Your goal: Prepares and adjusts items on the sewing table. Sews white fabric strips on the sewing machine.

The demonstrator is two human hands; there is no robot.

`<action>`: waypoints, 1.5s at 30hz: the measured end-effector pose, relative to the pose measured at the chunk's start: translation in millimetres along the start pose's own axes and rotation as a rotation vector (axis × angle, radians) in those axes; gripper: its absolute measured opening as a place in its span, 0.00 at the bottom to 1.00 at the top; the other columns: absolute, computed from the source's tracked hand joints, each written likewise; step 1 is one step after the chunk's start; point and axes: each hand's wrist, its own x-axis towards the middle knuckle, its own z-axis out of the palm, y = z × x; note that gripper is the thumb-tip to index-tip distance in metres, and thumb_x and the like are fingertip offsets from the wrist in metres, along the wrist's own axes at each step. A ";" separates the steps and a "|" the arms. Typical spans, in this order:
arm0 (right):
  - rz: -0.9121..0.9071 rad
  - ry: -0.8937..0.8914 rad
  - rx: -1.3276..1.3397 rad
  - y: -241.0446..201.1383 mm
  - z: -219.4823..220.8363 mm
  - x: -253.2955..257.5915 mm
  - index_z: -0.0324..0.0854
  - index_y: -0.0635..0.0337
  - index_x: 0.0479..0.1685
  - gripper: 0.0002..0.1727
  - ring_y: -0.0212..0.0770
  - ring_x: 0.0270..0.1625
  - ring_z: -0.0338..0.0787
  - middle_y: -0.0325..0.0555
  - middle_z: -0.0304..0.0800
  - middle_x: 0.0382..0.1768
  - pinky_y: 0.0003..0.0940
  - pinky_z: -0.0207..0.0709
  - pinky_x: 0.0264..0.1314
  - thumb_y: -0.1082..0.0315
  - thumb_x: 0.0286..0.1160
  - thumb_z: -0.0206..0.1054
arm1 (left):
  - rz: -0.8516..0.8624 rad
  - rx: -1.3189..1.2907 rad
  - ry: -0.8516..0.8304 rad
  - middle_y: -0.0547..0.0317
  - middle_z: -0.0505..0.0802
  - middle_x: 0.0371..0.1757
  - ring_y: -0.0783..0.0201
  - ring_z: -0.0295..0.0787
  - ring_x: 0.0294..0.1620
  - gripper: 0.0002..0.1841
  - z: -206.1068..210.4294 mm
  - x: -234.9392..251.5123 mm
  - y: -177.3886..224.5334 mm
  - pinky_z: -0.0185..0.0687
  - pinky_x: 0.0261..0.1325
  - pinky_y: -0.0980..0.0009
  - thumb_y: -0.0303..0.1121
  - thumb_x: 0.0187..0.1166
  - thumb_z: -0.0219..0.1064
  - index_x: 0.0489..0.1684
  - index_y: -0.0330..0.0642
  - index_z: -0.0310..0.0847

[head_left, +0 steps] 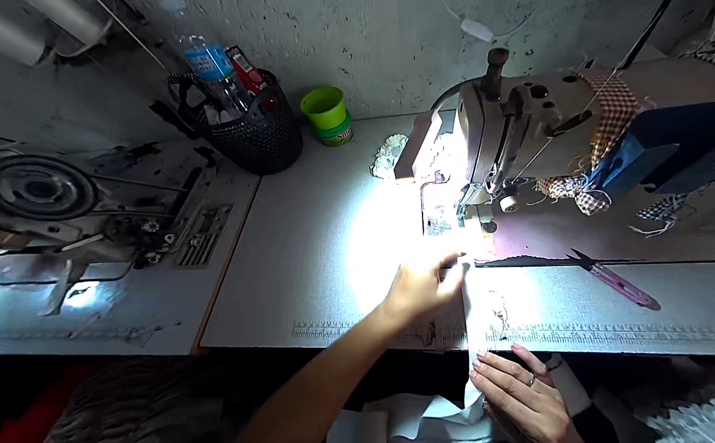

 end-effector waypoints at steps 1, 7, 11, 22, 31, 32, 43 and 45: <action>0.001 0.002 -0.006 -0.6 0.2 0.9 0.91 0.52 0.49 0.12 0.32 0.73 0.85 0.37 0.97 0.55 0.39 0.52 0.91 0.63 0.86 0.61 | -0.066 0.008 -0.012 0.53 0.93 0.52 0.62 0.91 0.53 0.14 -4.3 13.5 -6.6 0.86 0.56 0.59 0.32 0.81 0.60 0.54 0.39 0.90; 0.057 -0.028 0.007 -6.1 -2.4 2.6 0.92 0.54 0.49 0.13 0.33 0.73 0.84 0.39 0.97 0.55 0.39 0.48 0.92 0.64 0.86 0.60 | -0.050 0.047 -0.075 0.43 0.87 0.68 0.48 0.77 0.76 0.21 -11.3 63.4 -39.0 0.66 0.78 0.45 0.24 0.77 0.54 0.66 0.35 0.84; 0.079 -0.044 -0.024 -11.2 -1.6 2.8 0.91 0.55 0.50 0.12 0.34 0.73 0.85 0.41 0.97 0.55 0.38 0.49 0.92 0.65 0.86 0.60 | -0.056 0.065 -0.091 0.44 0.88 0.66 0.46 0.77 0.74 0.20 -12.0 69.3 -45.8 0.58 0.78 0.39 0.24 0.80 0.53 0.62 0.38 0.89; 0.191 0.069 -0.106 8.2 15.5 44.7 0.94 0.56 0.39 0.14 0.39 0.63 0.92 0.43 0.99 0.47 0.41 0.67 0.84 0.65 0.81 0.60 | -0.010 0.061 -0.090 0.41 0.87 0.70 0.43 0.73 0.80 0.21 -12.2 69.3 -50.2 0.53 0.83 0.39 0.21 0.78 0.52 0.60 0.35 0.90; 0.271 0.003 -0.184 31.7 23.6 90.8 0.96 0.57 0.40 0.14 0.45 0.63 0.93 0.44 0.98 0.48 0.47 0.73 0.82 0.66 0.77 0.62 | 0.118 0.115 -0.056 0.45 0.90 0.63 0.48 0.81 0.72 0.19 -8.9 72.6 -57.8 0.68 0.78 0.49 0.20 0.78 0.53 0.54 0.36 0.93; 0.269 0.008 -0.184 35.5 25.6 94.5 0.96 0.58 0.41 0.14 0.46 0.63 0.93 0.45 0.98 0.49 0.47 0.73 0.82 0.66 0.77 0.63 | 0.134 0.119 -0.056 0.44 0.90 0.62 0.49 0.82 0.70 0.19 -8.6 72.9 -58.8 0.71 0.76 0.51 0.20 0.78 0.54 0.54 0.35 0.93; 0.260 0.061 -0.238 57.6 40.9 124.9 0.96 0.58 0.42 0.13 0.53 0.70 0.88 0.49 0.97 0.53 0.48 0.72 0.82 0.66 0.78 0.64 | 0.072 0.154 -0.114 0.44 0.86 0.71 0.47 0.78 0.76 0.21 -11.7 71.9 -52.9 0.67 0.80 0.50 0.22 0.79 0.53 0.62 0.36 0.90; 0.299 0.029 -0.213 53.1 34.6 117.0 0.95 0.57 0.46 0.14 0.51 0.71 0.87 0.47 0.96 0.55 0.47 0.71 0.83 0.66 0.79 0.63 | 0.010 0.212 -0.162 0.46 0.79 0.81 0.47 0.70 0.84 0.24 -14.3 63.3 -45.9 0.60 0.85 0.48 0.26 0.82 0.51 0.74 0.40 0.83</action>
